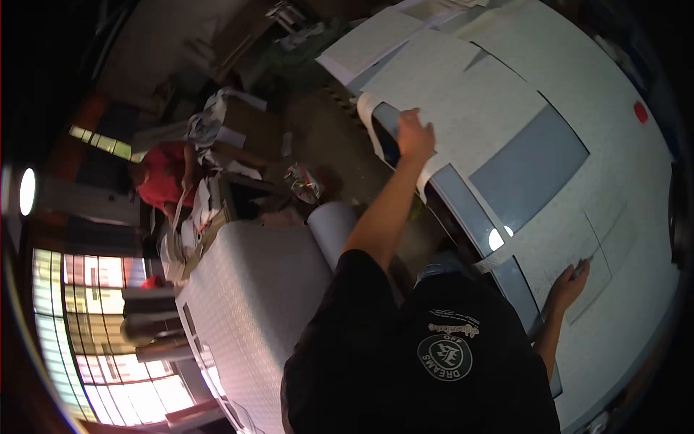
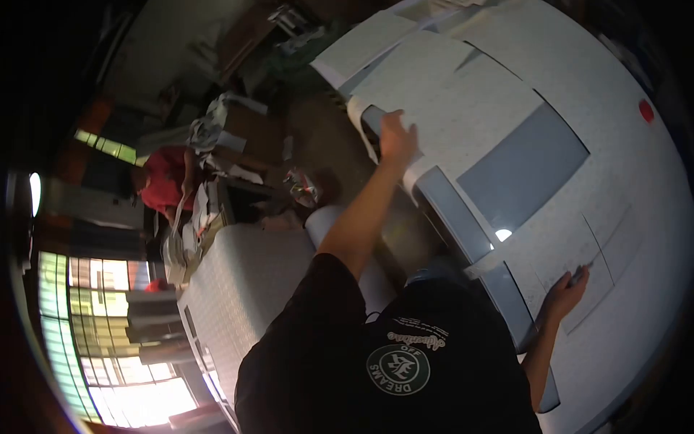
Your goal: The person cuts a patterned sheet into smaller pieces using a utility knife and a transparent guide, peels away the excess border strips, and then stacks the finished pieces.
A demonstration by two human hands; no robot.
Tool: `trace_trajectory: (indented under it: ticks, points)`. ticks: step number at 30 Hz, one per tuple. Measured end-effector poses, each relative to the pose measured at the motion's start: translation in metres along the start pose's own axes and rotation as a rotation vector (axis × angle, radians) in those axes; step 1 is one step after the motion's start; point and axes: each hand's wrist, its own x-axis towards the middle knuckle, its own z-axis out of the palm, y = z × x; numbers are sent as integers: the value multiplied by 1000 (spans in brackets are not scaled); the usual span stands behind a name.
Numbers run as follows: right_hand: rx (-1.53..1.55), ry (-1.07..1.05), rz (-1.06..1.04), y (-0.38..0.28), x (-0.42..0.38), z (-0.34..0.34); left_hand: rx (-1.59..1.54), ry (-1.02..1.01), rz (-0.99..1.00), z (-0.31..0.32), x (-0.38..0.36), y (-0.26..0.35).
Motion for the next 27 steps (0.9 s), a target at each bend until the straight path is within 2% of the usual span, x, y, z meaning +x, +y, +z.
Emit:
trace_trajectory:
  ticks: [1,2,3,4,6,7,8,9,12,14,17,25,27]
  points:
    - [-21,-20,46,-25,-6,-10,-77,-22,108,23,-15,-2]
    - [22,-60,103,-38,-7,-12,-101,-143,124,37,-30,8]
    - [59,-87,168,-43,-7,-14,-95,-137,171,53,-53,17]
    - [33,-95,120,-27,-3,-13,-76,-310,163,54,-70,28]
    - [9,-119,48,-18,2,-7,39,-289,262,83,-114,22]
    - [-16,-132,119,-32,-3,-11,42,-273,237,81,-119,21]
    - [-43,-141,194,-41,-5,-14,10,-325,219,77,-119,24]
    - [-44,-152,179,-33,-3,-10,-21,-379,207,74,-118,26]
    - [-59,-126,110,-9,4,-4,-59,-351,227,72,-117,26]
    - [-281,-136,66,-1,6,-4,-57,-361,208,65,-115,31]
    - [-403,-120,13,17,12,0,-80,-383,204,65,-112,31]
    - [-449,-108,-5,44,21,0,-143,-346,213,79,-119,27]
    - [-480,-115,-23,54,23,2,-117,-443,198,69,-114,31]
